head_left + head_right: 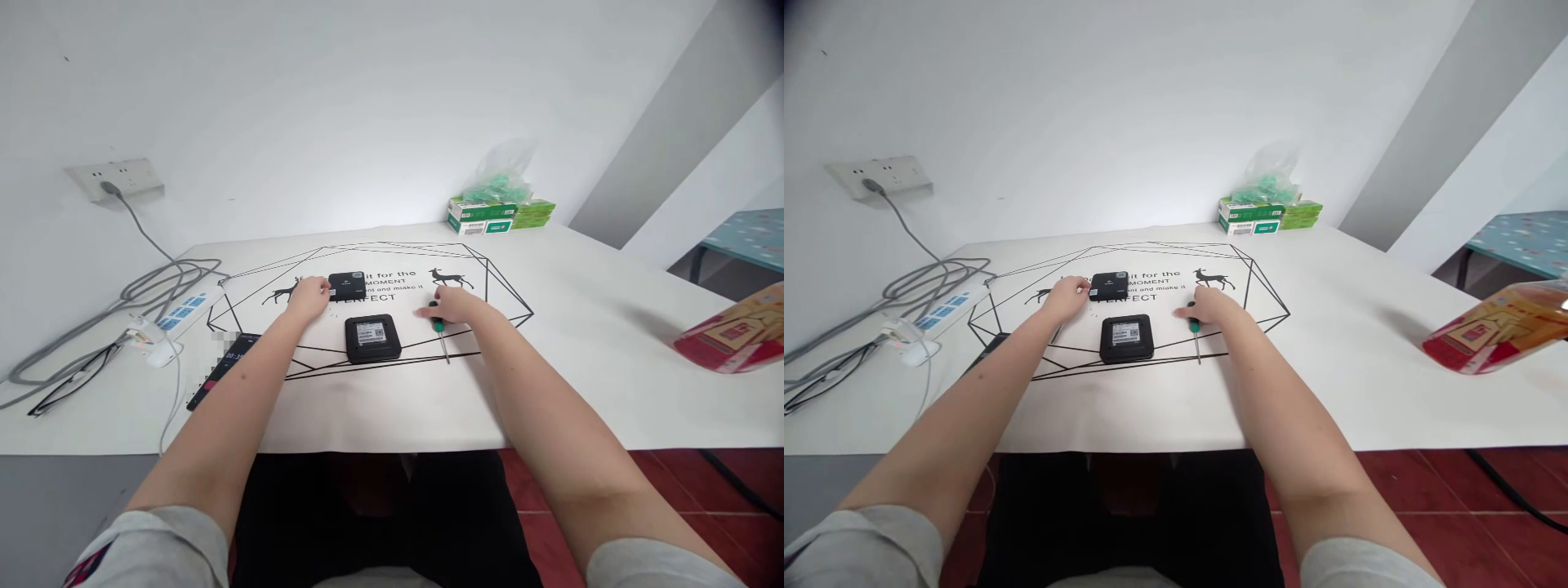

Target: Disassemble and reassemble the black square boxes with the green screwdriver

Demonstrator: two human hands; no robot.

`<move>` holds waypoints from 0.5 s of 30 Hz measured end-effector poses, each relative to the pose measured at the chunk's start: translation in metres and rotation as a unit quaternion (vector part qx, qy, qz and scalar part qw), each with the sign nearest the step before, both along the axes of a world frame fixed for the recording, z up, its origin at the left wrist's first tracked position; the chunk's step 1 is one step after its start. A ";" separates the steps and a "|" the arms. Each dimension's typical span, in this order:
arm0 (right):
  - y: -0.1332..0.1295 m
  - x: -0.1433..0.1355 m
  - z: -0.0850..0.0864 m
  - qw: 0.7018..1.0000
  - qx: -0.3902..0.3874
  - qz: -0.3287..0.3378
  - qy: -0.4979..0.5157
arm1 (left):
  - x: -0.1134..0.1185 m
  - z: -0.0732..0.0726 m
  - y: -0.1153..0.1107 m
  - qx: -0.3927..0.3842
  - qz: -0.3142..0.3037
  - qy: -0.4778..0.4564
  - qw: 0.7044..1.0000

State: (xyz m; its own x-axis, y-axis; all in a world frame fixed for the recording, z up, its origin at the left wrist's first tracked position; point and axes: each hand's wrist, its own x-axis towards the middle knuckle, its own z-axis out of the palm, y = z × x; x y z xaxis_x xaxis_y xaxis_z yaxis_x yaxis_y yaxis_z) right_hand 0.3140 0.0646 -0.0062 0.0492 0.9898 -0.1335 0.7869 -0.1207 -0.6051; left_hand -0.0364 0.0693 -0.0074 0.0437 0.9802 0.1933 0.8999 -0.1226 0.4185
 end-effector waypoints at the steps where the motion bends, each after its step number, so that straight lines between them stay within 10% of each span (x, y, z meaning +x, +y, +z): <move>1: 0.002 0.001 -0.003 0.999 -0.001 0.001 0.032 | 0.003 -0.007 -0.001 0.014 0.009 -0.011 1.000; 7: 0.012 -0.010 -0.016 0.971 0.066 -0.064 0.222 | 0.007 -0.040 -0.018 0.052 -0.008 -0.058 0.997; 15: 0.011 -0.048 -0.034 0.895 0.038 -0.019 0.444 | -0.002 -0.037 -0.019 0.038 -0.011 -0.115 0.993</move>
